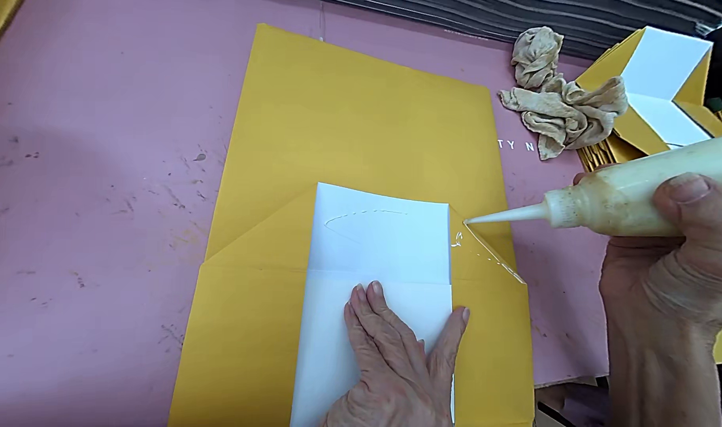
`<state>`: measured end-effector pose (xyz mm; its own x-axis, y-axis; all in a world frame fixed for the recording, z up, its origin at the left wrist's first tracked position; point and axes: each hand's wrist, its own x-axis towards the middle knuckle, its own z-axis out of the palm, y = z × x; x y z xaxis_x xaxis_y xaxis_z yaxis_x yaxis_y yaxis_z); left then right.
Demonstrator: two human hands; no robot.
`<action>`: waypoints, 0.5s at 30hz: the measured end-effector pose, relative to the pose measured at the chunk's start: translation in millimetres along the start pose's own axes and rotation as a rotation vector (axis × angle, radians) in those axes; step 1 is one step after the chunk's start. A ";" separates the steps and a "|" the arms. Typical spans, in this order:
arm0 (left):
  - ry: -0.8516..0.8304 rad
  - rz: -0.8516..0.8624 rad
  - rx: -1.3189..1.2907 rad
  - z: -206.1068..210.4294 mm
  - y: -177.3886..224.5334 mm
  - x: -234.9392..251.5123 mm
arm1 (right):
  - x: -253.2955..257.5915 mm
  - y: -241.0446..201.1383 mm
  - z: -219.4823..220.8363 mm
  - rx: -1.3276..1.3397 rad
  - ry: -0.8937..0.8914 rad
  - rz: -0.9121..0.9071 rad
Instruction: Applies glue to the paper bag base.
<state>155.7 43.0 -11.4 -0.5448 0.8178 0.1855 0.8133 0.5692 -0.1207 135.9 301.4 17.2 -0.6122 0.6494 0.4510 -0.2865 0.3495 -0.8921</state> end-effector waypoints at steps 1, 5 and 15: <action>-0.004 0.000 0.001 -0.4 0.0 0.2 | 1.0 -0.2 1.8 -0.002 -0.012 0.001; -0.017 0.010 0.005 -0.8 0.4 -0.2 | 3.4 -1.1 9.8 -0.004 -0.044 0.000; -0.049 -0.001 -0.012 -3.7 1.2 -0.3 | 3.0 -3.5 33.7 0.013 -0.091 0.004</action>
<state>157.6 43.1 -8.0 -0.5546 0.8207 0.1373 0.8151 0.5690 -0.1089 110.3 279.4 20.7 -0.6773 0.5866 0.4440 -0.2936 0.3378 -0.8943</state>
